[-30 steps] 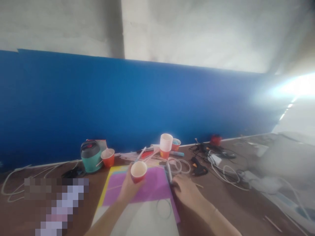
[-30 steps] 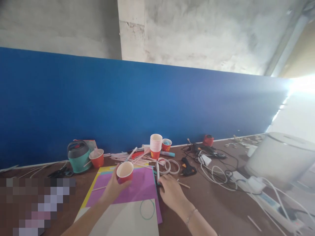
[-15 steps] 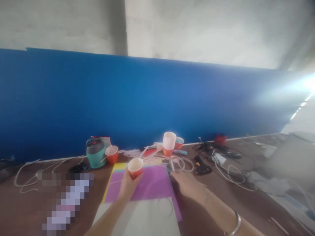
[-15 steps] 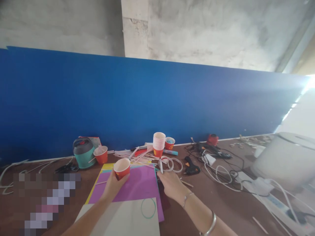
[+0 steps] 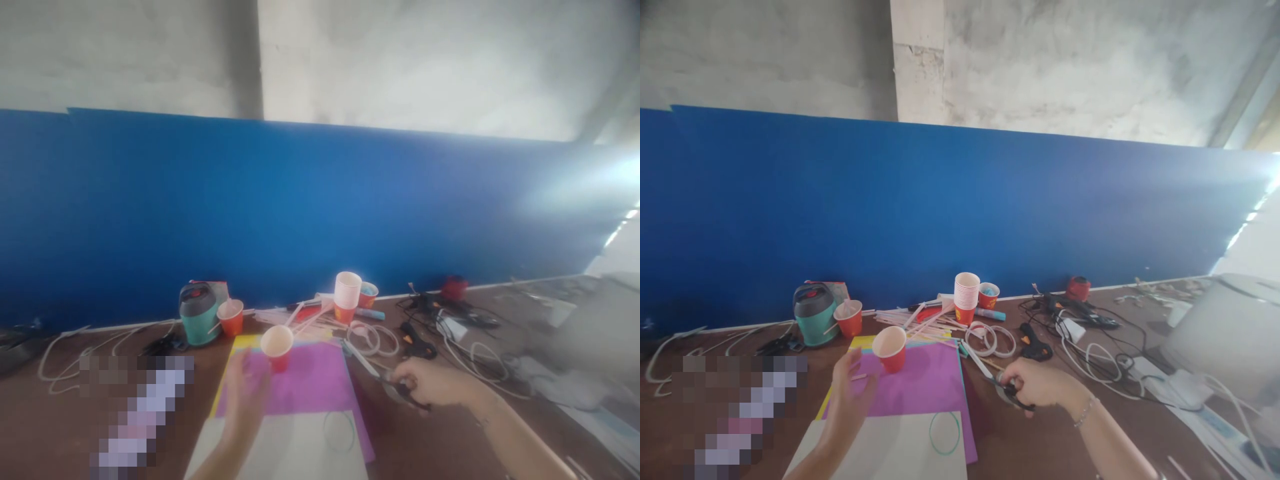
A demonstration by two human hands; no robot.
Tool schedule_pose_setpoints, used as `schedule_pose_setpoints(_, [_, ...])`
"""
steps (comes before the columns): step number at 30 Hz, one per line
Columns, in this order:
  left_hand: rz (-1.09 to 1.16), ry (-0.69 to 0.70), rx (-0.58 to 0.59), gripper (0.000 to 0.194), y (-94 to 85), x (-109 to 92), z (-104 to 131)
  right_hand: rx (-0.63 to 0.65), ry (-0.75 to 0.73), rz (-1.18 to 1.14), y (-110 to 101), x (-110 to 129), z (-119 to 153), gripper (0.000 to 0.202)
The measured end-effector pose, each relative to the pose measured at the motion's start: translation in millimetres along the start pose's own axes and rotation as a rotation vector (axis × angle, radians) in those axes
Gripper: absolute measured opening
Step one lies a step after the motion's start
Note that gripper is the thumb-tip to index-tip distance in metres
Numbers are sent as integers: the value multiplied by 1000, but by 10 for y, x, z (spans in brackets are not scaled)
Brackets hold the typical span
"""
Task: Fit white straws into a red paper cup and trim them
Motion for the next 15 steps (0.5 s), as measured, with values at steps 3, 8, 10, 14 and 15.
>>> schedule_pose_setpoints(3, [-144, 347, 328, 19, 421, -483, 342, 170, -63, -241, 159, -17, -108, 36])
schedule_pose_setpoints(8, [-480, 208, 702, 58, 1063, -546, 550, -33, -218, -477, 200, 183, -520, 36])
schedule_pose_setpoints(10, [-520, 145, 715, 60, 1133, -557, 512, -152, -299, -450, 205, 401, -661, 35])
schedule_pose_setpoints(14, [-528, 70, 744, 47, 1088, -599, 425, -280, -451, -352, 184, 982, -753, 30])
schedule_pose_setpoints(15, [-518, 39, 758, 39, 1030, -599, 393, -310, -473, -328, 150, 1099, -731, 29])
Point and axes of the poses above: each hand's wrist, its own z-axis away from the middle knuckle, its own y-axis out of the palm, x = y × z, the point moved 10 cm from there along -z, towards the middle knuckle, and after that the axes turned 15 degrees about x, right-handed, at the moved point
